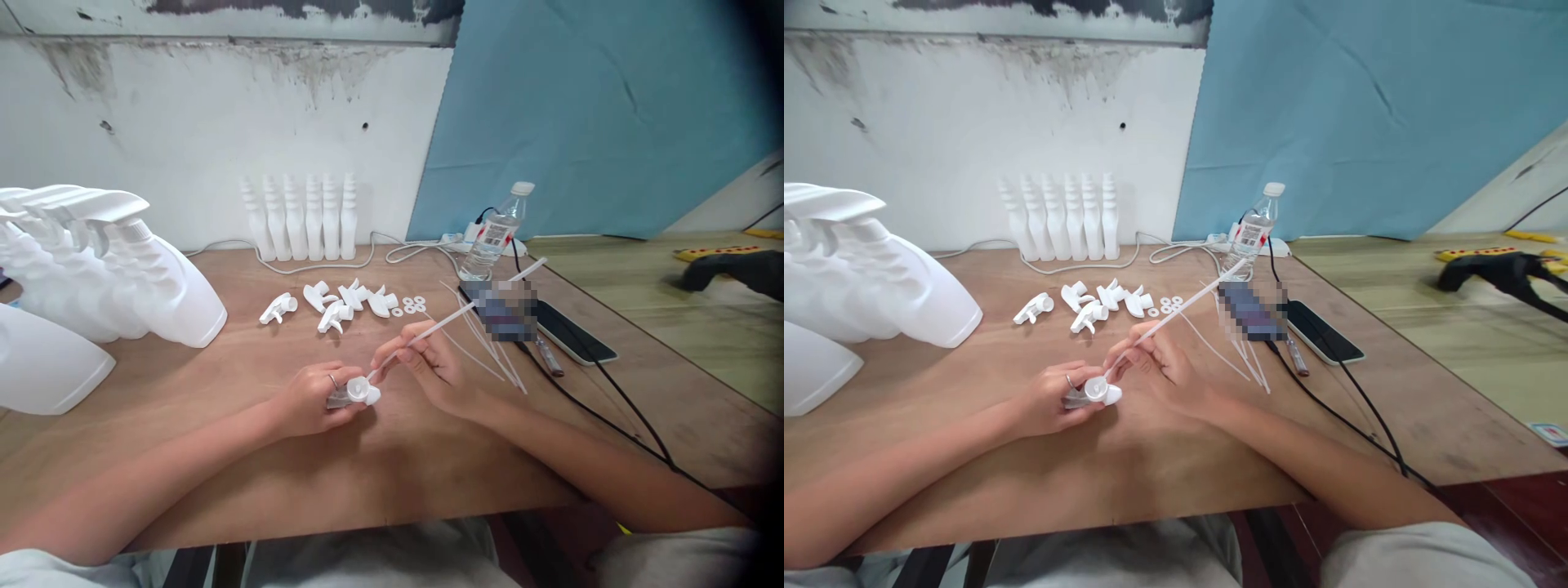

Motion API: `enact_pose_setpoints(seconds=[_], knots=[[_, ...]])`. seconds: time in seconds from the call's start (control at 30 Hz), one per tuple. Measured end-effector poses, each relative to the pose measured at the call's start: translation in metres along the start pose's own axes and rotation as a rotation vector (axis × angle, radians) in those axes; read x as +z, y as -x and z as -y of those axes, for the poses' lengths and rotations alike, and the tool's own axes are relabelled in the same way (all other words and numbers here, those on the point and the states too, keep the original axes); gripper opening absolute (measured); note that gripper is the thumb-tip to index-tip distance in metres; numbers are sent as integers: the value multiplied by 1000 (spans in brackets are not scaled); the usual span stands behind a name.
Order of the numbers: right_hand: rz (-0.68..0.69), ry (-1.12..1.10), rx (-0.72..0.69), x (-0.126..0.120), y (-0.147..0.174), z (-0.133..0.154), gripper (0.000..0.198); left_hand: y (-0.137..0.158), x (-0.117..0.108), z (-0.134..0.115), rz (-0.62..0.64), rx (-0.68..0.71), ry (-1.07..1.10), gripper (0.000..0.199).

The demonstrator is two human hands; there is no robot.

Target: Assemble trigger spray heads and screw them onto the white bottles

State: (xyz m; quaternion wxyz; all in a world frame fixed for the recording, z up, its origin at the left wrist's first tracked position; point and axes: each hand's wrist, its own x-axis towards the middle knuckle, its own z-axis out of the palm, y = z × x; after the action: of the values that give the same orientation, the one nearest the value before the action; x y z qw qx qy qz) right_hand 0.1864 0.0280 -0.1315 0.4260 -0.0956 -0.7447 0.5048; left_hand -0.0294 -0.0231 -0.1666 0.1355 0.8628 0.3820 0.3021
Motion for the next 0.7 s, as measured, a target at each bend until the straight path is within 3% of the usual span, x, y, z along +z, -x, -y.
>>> enact_pose_setpoints(seconds=[0.33, 0.53, 0.7], knots=[[57, 75, 54, -5, 6, -4, 11, 2, 5, 4, -45, 53, -6, 36], [202, 282, 47, -9, 6, 6, 31, 2, 2, 2, -5, 26, 13, 31], [256, 322, -12, -11, 7, 5, 38, 1, 2, 2, -7, 44, 17, 31]])
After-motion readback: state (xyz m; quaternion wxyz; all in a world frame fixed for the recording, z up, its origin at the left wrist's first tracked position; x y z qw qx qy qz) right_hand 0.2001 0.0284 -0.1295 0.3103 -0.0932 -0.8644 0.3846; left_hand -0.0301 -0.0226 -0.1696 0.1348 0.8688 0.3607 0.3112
